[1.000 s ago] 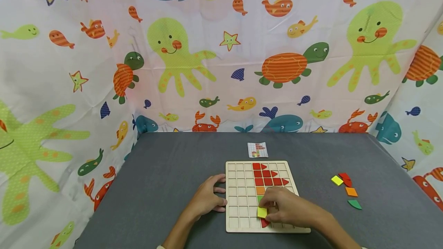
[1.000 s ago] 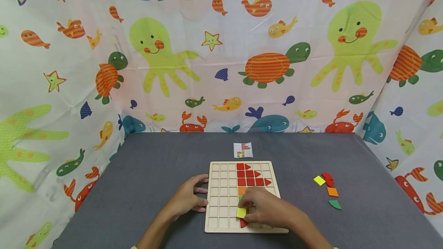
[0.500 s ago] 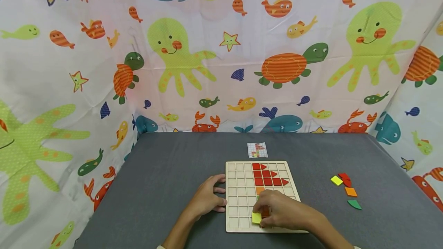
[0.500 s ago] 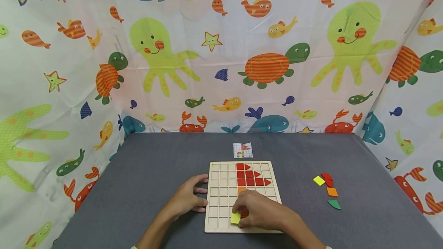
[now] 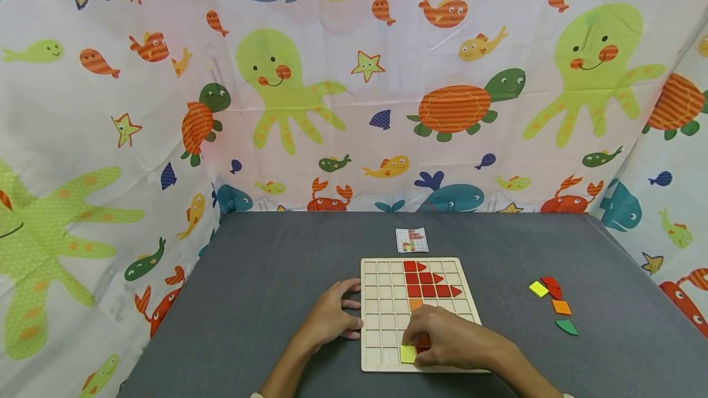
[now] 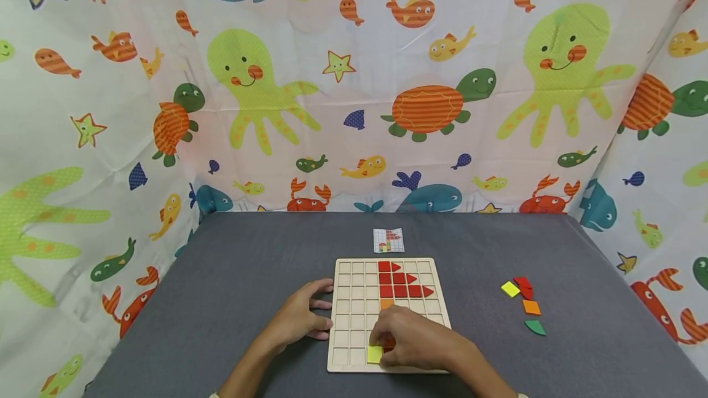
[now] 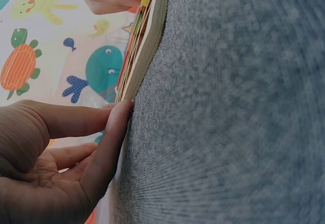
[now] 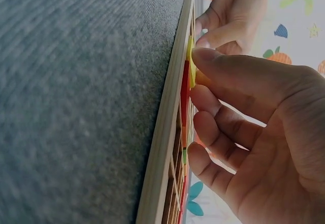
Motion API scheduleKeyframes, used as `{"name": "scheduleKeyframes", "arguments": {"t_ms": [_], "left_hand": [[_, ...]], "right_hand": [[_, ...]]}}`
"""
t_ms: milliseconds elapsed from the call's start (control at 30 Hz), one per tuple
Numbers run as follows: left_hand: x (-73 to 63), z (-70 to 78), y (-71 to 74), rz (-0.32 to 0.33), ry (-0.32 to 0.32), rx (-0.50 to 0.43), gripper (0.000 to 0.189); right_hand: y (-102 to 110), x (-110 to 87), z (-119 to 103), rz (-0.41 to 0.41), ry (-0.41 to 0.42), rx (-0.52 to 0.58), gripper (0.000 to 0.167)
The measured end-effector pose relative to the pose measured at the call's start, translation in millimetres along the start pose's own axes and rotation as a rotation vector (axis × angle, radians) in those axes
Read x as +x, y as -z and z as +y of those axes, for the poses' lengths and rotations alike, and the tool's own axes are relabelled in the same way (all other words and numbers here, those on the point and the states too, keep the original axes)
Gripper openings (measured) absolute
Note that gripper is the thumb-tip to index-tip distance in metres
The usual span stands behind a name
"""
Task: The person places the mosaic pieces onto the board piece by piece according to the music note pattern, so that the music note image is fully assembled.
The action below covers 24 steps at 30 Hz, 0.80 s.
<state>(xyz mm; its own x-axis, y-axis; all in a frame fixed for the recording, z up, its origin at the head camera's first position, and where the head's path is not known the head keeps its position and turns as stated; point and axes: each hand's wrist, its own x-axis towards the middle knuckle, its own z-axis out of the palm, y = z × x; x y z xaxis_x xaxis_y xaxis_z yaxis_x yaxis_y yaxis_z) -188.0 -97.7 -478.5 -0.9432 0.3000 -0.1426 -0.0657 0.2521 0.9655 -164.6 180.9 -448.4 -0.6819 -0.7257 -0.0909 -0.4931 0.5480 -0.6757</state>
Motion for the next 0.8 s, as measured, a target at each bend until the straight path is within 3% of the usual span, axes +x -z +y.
{"name": "scheduleKeyframes", "arguments": {"t_ms": [200, 367, 600, 800], "left_hand": [[0.4, -1.1, -0.3, 0.003, 0.0, 0.003, 0.085], [0.3, -0.9, -0.2, 0.0, -0.003, 0.004, 0.084], [-0.4, 1.9, -0.6, 0.002, 0.012, 0.003, 0.084], [-0.4, 1.9, -0.6, 0.001, 0.009, 0.003, 0.084]], "right_hand": [[0.0, -0.2, 0.2, -0.02, 0.01, 0.003, 0.021], [2.1, 0.8, 1.9, 0.01, 0.028, -0.014, 0.019], [9.9, -1.4, 9.3, 0.067, -0.067, 0.058, 0.018], [23.3, -10.8, 21.4, 0.142, -0.08, 0.065, 0.019]]}}
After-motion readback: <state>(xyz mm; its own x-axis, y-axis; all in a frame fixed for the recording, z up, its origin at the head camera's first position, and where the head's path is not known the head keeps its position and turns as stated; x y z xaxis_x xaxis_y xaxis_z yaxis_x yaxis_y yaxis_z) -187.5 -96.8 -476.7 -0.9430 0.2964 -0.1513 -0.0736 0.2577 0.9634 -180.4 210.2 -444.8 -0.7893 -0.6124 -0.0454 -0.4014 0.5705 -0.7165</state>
